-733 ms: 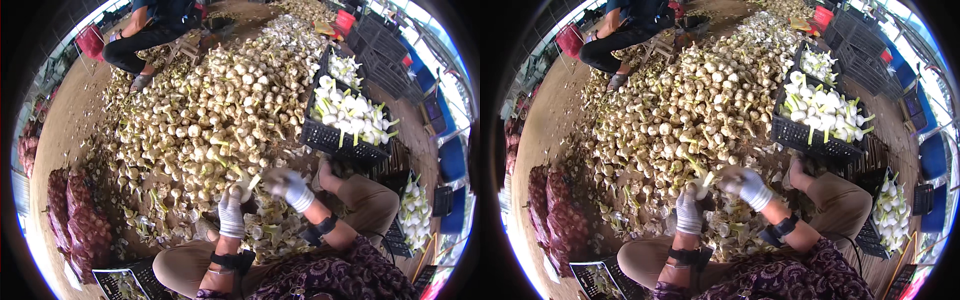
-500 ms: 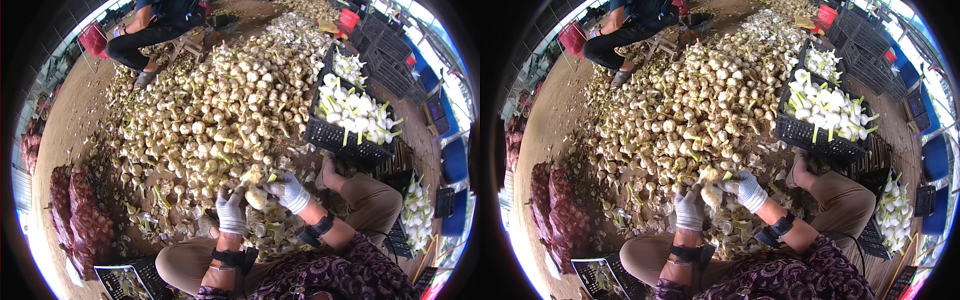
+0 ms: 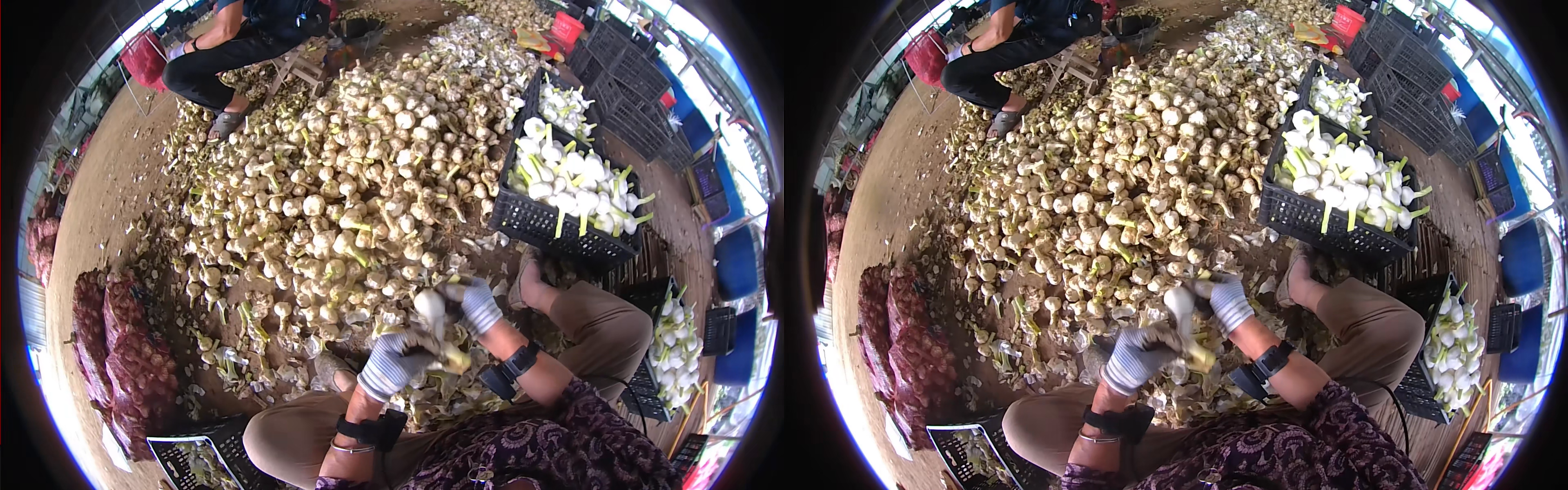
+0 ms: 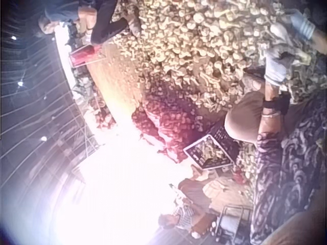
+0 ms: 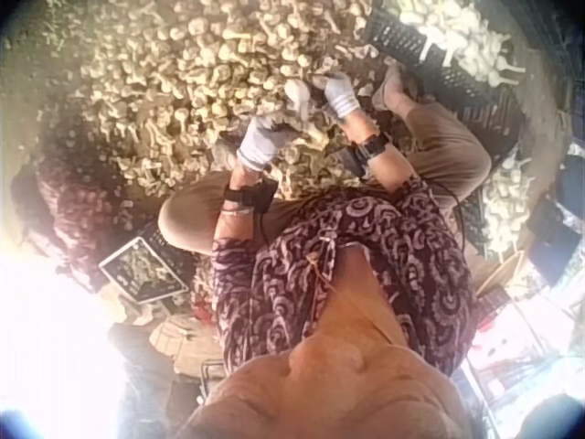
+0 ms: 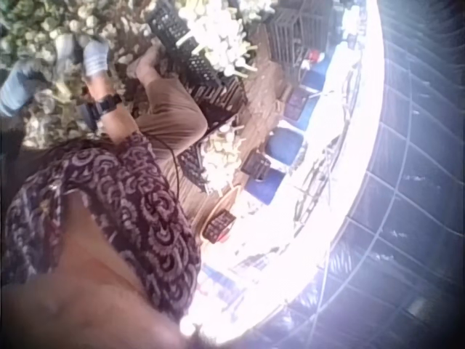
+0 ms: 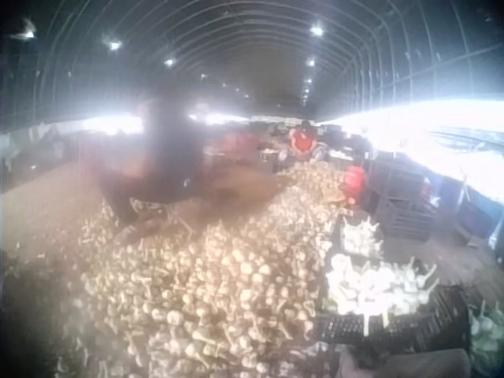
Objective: The person peels garlic bulbs by hand, removes the stalks, and places the cleaned garlic into a black plastic crate. They reach into a large pile to retrieve more garlic bulbs one at a time, repeating the peeling and sorting process.
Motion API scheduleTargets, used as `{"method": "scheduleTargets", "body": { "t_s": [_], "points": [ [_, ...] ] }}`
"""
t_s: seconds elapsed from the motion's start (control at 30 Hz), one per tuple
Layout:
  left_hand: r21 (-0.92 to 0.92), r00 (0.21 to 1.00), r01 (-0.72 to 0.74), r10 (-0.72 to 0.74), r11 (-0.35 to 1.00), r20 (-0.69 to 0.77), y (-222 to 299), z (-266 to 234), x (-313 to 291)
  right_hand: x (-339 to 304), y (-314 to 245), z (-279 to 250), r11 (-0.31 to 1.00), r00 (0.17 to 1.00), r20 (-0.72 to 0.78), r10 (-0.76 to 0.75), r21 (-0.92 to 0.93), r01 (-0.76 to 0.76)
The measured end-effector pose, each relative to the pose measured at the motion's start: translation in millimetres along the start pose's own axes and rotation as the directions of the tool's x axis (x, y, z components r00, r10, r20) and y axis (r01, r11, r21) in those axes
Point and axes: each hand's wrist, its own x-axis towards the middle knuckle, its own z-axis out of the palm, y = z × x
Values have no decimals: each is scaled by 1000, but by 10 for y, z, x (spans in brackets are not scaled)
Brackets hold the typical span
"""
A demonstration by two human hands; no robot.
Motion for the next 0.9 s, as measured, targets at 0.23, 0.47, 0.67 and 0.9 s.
{"method": "scheduleTargets", "body": {
  "t_s": [0.23,0.47,0.67,0.9],
  "points": [
    [797,927,102,-347,595,141,-230,-69,38,254,-32,-305,927,990,140,20,367,-71],
    [864,974,98,129,493,-185,-98,35,146,220,147,-93,878,977,132,165,432,-206],
    [-34,956,97,-83,995,281,105,-4,5,149,363,-199,974,978,17,207,95,-208],
    [744,957,269,-81,612,-279,-617,-223,-94,325,566,-172,989,982,137,131,-93,-119]
  ]
}}
